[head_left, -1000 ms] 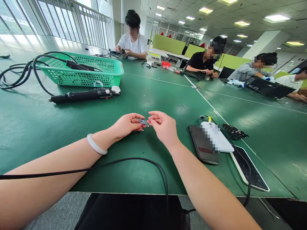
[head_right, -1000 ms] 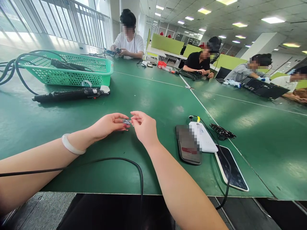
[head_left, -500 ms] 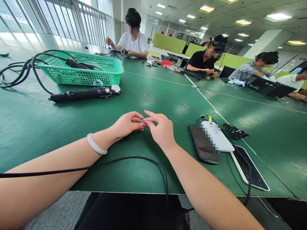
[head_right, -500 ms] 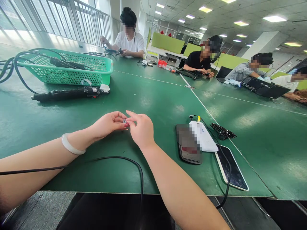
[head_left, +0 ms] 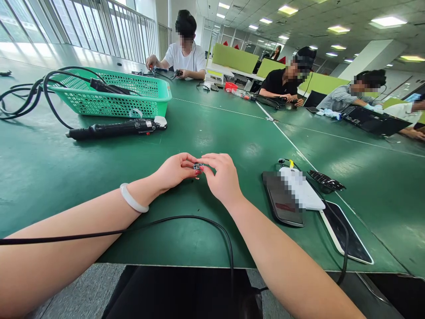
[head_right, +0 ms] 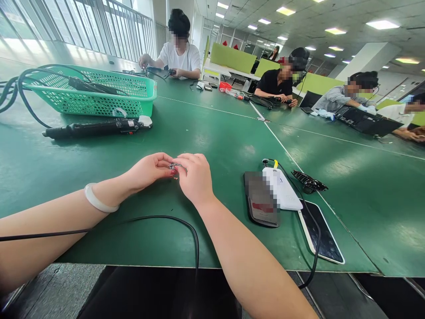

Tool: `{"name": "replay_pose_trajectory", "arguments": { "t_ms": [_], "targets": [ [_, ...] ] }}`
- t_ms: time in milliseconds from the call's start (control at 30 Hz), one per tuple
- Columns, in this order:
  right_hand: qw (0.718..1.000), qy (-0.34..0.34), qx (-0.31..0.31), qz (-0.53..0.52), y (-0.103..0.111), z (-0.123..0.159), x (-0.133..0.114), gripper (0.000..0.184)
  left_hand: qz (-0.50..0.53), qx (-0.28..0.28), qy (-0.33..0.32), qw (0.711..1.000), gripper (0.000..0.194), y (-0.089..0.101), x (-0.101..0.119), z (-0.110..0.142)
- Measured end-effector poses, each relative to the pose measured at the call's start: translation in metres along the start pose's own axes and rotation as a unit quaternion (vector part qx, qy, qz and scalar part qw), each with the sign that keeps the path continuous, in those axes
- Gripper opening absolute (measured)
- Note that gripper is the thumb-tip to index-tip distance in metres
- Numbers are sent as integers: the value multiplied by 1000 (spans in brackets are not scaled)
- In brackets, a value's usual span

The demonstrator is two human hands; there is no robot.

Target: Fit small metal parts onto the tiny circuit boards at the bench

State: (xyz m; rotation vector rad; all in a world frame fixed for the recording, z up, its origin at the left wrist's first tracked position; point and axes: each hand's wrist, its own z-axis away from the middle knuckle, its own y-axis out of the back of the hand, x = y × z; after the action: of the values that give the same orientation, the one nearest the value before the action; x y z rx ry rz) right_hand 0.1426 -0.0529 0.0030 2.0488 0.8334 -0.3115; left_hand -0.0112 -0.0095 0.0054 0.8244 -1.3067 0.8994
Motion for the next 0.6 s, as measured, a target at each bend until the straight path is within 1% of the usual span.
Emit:
{"name": "replay_pose_trajectory", "arguments": {
  "t_ms": [100,167,300,467,600],
  "targets": [
    [1000,-14,7,12,-2,0,2,15,-43,-5,-12,999,24,0,0,1],
    [1000,-20,1,17,-3,0,3,11,-64,-15,-25,998,24,0,-1,1],
    [1000,-5,-4,24,-2,-1,3,13,-78,-29,-35,996,24,2,-3,-1],
    [999,9,13,43,1,-2,5,14,-81,-18,-26,996,25,2,-4,-1],
    [997,30,10,74,6,-3,5,15,-78,-10,-23,997,26,1,-3,0]
  ]
}}
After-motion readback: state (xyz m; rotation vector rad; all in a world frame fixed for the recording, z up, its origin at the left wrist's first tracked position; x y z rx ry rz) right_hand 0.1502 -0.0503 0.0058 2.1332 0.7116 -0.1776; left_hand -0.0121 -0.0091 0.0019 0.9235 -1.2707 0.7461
